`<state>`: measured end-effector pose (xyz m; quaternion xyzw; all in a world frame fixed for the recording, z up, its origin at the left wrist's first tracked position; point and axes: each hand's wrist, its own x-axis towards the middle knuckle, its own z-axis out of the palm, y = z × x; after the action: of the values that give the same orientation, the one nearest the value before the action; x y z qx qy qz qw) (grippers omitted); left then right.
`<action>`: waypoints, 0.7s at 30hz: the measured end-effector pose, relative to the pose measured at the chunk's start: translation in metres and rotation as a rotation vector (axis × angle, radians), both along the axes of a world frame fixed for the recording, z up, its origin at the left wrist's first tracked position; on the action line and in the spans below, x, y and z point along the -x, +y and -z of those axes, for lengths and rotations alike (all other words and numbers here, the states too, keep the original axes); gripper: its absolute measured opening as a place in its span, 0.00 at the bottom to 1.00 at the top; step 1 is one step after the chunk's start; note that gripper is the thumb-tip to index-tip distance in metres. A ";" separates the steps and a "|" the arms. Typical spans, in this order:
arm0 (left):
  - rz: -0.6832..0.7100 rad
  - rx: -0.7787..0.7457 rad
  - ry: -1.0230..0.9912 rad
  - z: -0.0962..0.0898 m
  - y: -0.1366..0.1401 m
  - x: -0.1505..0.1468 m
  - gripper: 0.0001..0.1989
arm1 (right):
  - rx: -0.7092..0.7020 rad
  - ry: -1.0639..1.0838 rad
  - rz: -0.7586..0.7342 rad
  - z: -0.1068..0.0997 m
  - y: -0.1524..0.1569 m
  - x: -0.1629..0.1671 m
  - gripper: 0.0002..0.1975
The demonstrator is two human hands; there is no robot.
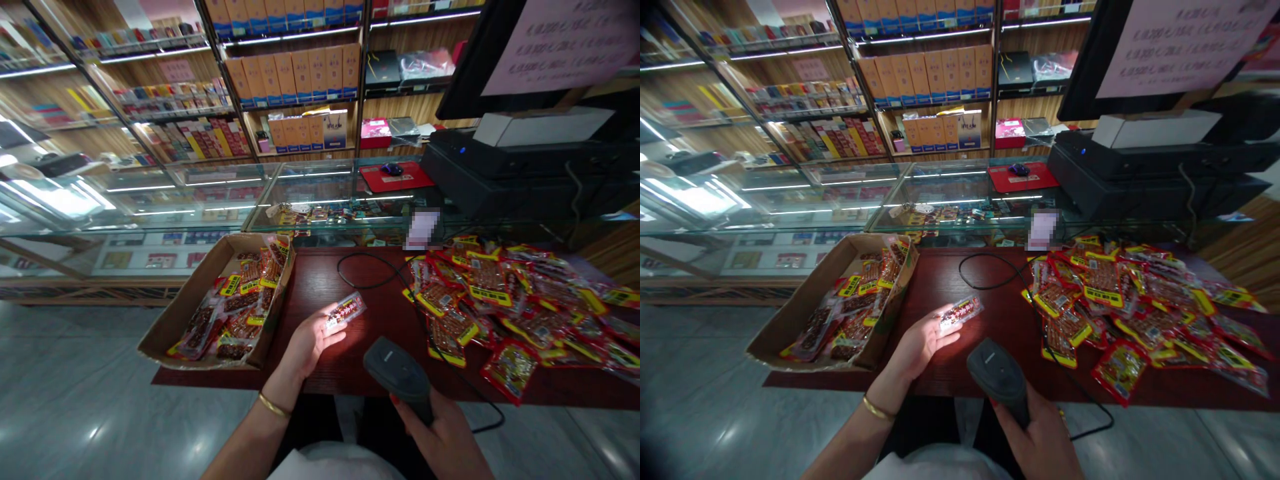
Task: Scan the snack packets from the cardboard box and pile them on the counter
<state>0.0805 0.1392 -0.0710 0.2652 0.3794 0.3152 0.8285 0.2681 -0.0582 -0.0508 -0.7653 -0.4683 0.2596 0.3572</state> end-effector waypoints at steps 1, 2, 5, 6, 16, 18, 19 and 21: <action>0.006 0.002 -0.002 0.000 -0.001 -0.002 0.26 | 0.000 0.012 0.001 0.000 -0.001 -0.001 0.21; 0.011 0.002 -0.003 -0.001 -0.002 -0.004 0.26 | -0.002 0.023 0.007 0.000 -0.002 -0.001 0.21; 0.028 -0.003 -0.009 -0.002 -0.005 -0.012 0.25 | -0.026 0.045 0.019 0.000 -0.005 -0.001 0.20; 0.036 -0.004 -0.011 -0.002 -0.006 -0.015 0.24 | -0.033 0.056 0.009 0.000 -0.006 -0.001 0.20; 0.114 -0.022 0.008 -0.014 -0.015 -0.045 0.25 | -0.017 0.086 0.039 0.004 -0.017 -0.015 0.19; 0.119 -0.022 0.013 -0.015 -0.017 -0.050 0.26 | -0.005 0.087 0.041 0.003 -0.019 -0.017 0.19; 0.122 -0.021 0.016 -0.016 -0.017 -0.052 0.26 | -0.002 0.087 0.046 0.002 -0.019 -0.018 0.19; 0.131 -0.022 0.024 -0.017 -0.019 -0.056 0.27 | -0.002 0.090 0.055 0.001 -0.020 -0.019 0.20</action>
<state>0.1365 0.1201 -0.0538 0.3022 0.3676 0.2610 0.8399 0.2868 -0.0781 -0.0520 -0.7652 -0.4306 0.2834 0.3857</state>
